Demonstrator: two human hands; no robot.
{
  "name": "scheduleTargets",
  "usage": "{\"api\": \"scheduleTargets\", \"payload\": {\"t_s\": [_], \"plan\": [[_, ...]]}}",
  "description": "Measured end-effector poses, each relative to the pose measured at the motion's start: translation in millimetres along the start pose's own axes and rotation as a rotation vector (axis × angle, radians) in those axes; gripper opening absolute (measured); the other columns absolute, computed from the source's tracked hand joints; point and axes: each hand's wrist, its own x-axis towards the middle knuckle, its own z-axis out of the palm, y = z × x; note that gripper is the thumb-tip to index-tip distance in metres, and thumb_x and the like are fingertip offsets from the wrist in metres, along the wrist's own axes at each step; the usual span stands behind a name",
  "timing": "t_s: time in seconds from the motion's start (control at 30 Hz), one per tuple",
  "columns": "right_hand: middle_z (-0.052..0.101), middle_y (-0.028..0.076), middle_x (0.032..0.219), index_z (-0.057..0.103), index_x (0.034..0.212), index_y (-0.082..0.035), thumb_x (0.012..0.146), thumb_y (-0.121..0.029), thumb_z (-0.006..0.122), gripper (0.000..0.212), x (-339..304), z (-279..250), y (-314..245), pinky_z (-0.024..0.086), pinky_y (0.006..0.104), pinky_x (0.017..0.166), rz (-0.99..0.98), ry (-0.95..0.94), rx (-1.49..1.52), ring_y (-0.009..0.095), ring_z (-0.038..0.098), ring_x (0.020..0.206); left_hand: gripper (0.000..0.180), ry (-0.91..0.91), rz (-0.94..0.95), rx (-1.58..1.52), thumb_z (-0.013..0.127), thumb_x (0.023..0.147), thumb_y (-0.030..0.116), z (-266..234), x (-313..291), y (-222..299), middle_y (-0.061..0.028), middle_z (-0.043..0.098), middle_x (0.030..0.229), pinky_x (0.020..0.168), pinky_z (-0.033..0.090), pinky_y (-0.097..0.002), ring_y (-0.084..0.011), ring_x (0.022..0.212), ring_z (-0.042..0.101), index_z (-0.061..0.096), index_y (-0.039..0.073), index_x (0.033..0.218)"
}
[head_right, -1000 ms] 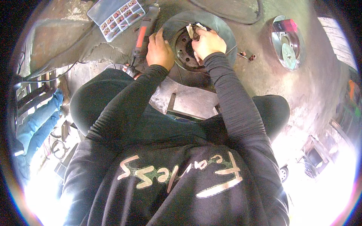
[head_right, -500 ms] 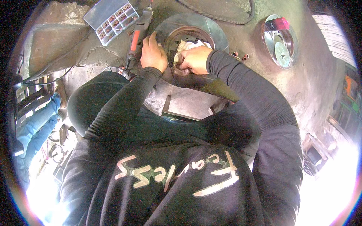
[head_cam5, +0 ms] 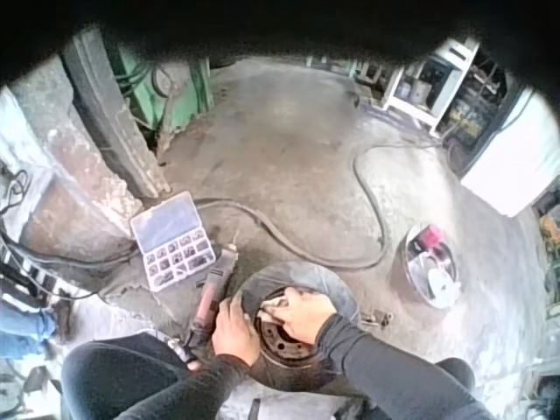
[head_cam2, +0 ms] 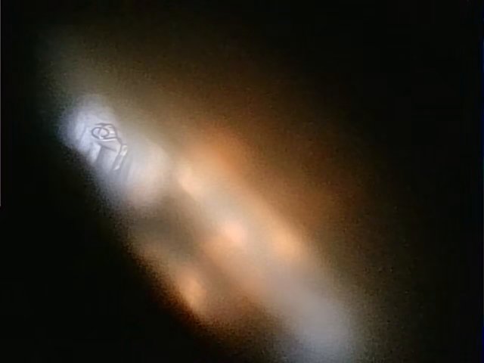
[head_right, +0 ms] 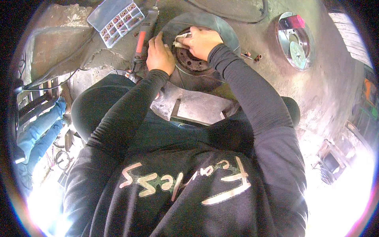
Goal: The person sits on the floor and cleans a brake disc by hand with a cloth, then uses a rotary tool to grind the surface and center hub. The person wipes the disc again and continues grinding different areas of the disc.
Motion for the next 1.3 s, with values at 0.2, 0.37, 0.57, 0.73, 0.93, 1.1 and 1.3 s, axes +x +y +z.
{"api": "scheduleTargets", "payload": {"t_s": [0.2,0.37,0.57,0.73,0.93,1.1,1.3], "plan": [[0.066,0.012,0.102,0.062,0.126,-0.03,0.08,-0.028,0.065,0.047,-3.9,0.7,-21.9,0.056,0.0406,0.077,0.445,-0.025,0.125,0.031,0.069,0.088,0.051,0.035,0.017,0.058,0.057,0.087,0.01,2.5,0.3,-2.4,-0.0191,0.05,0.127,0.086,0.051,-0.0484,-0.039,0.109,0.056,0.044,0.009,0.136],[0.066,0.012,0.105,0.066,0.111,-0.011,0.076,-0.023,0.063,0.036,-6.7,10.3,-36.7,0.055,0.0437,0.078,0.28,-0.006,0.162,0.033,0.068,0.089,0.048,0.0,-0.008,-0.011,0.053,0.09,0.01,0.6,0.8,0.1,-0.0225,0.048,0.132,0.094,0.047,-0.0496,-0.0415,0.118,0.052,0.044,0.008,0.136],[0.064,0.009,0.096,0.071,0.091,-0.012,0.075,-0.017,0.063,0.019,-23.0,-12.5,-12.1,0.054,0.0429,0.073,-0.296,-0.355,0.271,0.031,0.067,0.088,0.05,0.028,0.044,0.007,0.054,0.088,0.01,1.9,0.9,-3.3,-0.0213,0.049,0.129,0.091,0.049,-0.0485,-0.0408,0.112,0.054,0.044,0.007,0.137],[0.067,0.009,0.093,0.073,0.093,-0.014,0.078,-0.021,0.063,0.019,-19.1,-66.0,-0.4,0.055,0.0425,0.071,-0.384,-0.793,-0.077,0.031,0.068,0.088,0.05,0.041,0.07,0.015,0.054,0.088,0.009,4.2,0.4,-6.9,-0.0212,0.048,0.129,0.089,0.049,-0.0488,-0.0408,0.11,0.055,0.043,0.007,0.137],[0.07,0.014,0.099,0.068,0.114,-0.008,0.081,-0.017,0.063,0.034,-102.8,-114.6,90.6,0.055,0.0433,0.074,0.306,-0.333,0.409,0.032,0.068,0.084,0.05,0.061,0.071,0.029,0.054,0.088,0.009,6.1,-0.9,-9.8,-0.0215,0.048,0.128,0.091,0.049,-0.0494,-0.0409,0.111,0.054,0.043,0.006,0.137],[0.065,0.022,0.113,0.057,0.125,-0.003,0.08,-0.011,0.064,0.046,-214.7,-94.3,169.8,0.055,0.0364,0.067,0.59,-0.186,0.104,0.028,0.069,0.084,0.05,0.059,0.077,0.02,0.055,0.088,0.008,8.9,2.0,-6.4,-0.0216,0.048,0.129,0.092,0.048,-0.0488,-0.0409,0.114,0.054,0.043,0.006,0.137],[0.066,0.017,0.103,0.053,0.125,-0.003,0.082,-0.02,0.07,0.05,-221.2,-76.1,165.4,0.054,0.0341,0.058,1.004,-0.323,0.476,0.022,0.068,0.075,0.05,0.053,0.079,0.036,0.054,0.088,0.008,8.6,1.8,-7.8,-0.0212,0.048,0.13,0.095,0.046,-0.0482,-0.0406,0.117,0.053,0.043,0.006,0.138]]}}
